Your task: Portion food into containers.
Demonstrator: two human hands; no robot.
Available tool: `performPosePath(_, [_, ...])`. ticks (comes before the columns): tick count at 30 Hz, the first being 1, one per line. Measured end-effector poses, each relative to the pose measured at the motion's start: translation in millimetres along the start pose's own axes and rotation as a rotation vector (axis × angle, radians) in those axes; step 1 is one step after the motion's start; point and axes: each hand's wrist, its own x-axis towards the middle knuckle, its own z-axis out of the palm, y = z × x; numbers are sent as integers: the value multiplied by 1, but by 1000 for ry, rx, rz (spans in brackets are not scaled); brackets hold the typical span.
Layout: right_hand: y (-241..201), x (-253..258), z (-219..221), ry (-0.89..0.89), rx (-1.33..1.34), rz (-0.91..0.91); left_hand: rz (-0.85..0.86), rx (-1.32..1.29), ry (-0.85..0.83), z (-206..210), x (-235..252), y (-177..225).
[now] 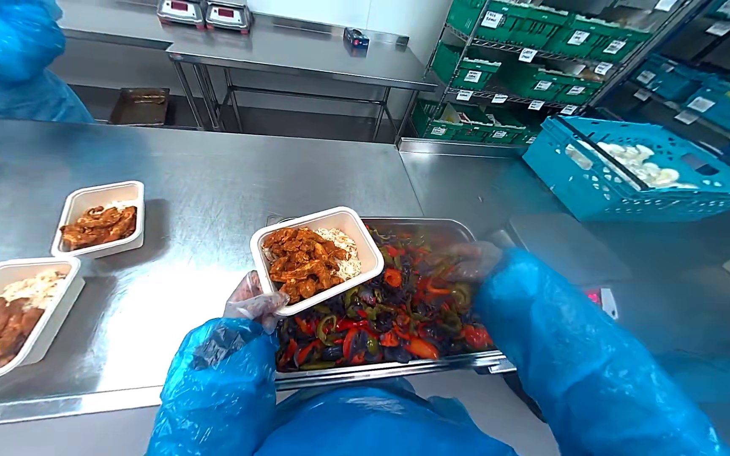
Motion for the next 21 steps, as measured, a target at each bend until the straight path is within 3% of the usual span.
performPosePath(7, [-67, -6, -10, -143, 129, -98, -39, 7, 81, 21, 2, -11])
performPosePath(9, [-92, -2, -12, -249, 119, -174, -57, 13, 35, 21, 4, -15])
performPosePath(14, [-155, 2, 7, -295, -53, -319, -80, 71, 47, 37, 1, -20])
performPosePath(18, [-187, 11, 17, -347, -73, -377, -35, 77, 105, 40, 2, -30])
performPosePath(21, [-206, 17, 20, -382, -43, -410, -16, 49, 47, 31, 1, -35])
